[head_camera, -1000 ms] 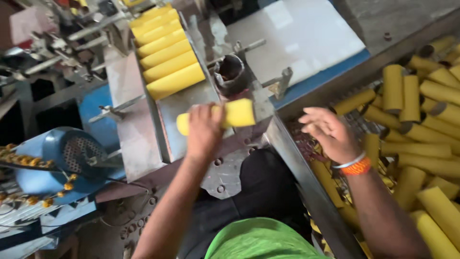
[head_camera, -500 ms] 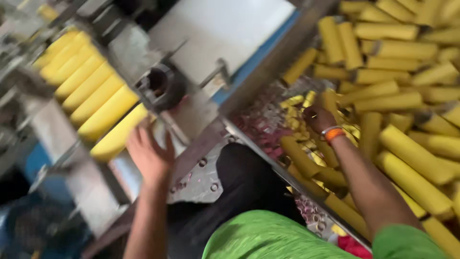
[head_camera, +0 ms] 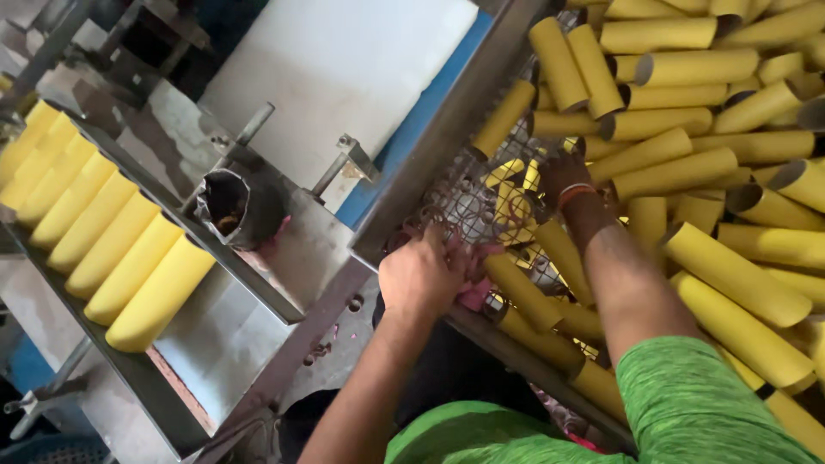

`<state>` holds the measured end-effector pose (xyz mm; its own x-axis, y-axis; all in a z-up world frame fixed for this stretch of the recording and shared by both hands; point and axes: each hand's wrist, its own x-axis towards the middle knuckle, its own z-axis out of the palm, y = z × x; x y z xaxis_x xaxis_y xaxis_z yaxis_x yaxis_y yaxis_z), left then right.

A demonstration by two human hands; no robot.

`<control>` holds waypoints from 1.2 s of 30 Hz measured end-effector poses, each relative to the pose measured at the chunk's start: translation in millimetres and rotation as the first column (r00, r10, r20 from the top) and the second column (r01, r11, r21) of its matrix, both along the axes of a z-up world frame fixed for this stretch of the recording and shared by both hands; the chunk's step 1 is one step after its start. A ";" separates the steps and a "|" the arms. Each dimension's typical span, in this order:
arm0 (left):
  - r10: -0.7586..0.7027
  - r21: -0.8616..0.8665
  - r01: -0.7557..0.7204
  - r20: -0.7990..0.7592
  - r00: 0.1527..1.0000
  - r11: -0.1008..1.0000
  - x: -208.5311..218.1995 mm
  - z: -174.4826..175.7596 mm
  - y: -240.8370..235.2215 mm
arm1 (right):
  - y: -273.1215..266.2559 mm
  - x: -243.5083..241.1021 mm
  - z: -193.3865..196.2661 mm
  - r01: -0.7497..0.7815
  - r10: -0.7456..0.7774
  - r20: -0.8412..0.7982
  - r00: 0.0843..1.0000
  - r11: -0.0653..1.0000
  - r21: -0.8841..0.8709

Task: The person repeatedly picks up yellow cylindrical objects from a metal wire basket and places them into a row of slots on a machine. The person handles the cylinders one at a time, moving them from the basket to the machine's input area.

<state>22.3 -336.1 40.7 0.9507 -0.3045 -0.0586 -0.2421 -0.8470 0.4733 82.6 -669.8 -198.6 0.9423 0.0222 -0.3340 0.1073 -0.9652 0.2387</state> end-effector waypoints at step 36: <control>0.085 -0.049 -0.070 0.491 0.867 0.996 -34.5 70.6 218.6 | 341.1 -0.7 250.3 0.000 -0.059 -0.009 0.998 -0.156 0.988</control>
<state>-12.3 -117.5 111.3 0.8748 -0.2229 0.4303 -0.3838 -0.8608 0.3344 81.9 -328.6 51.7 0.9605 0.2704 0.0651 0.0929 -0.0914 -0.9915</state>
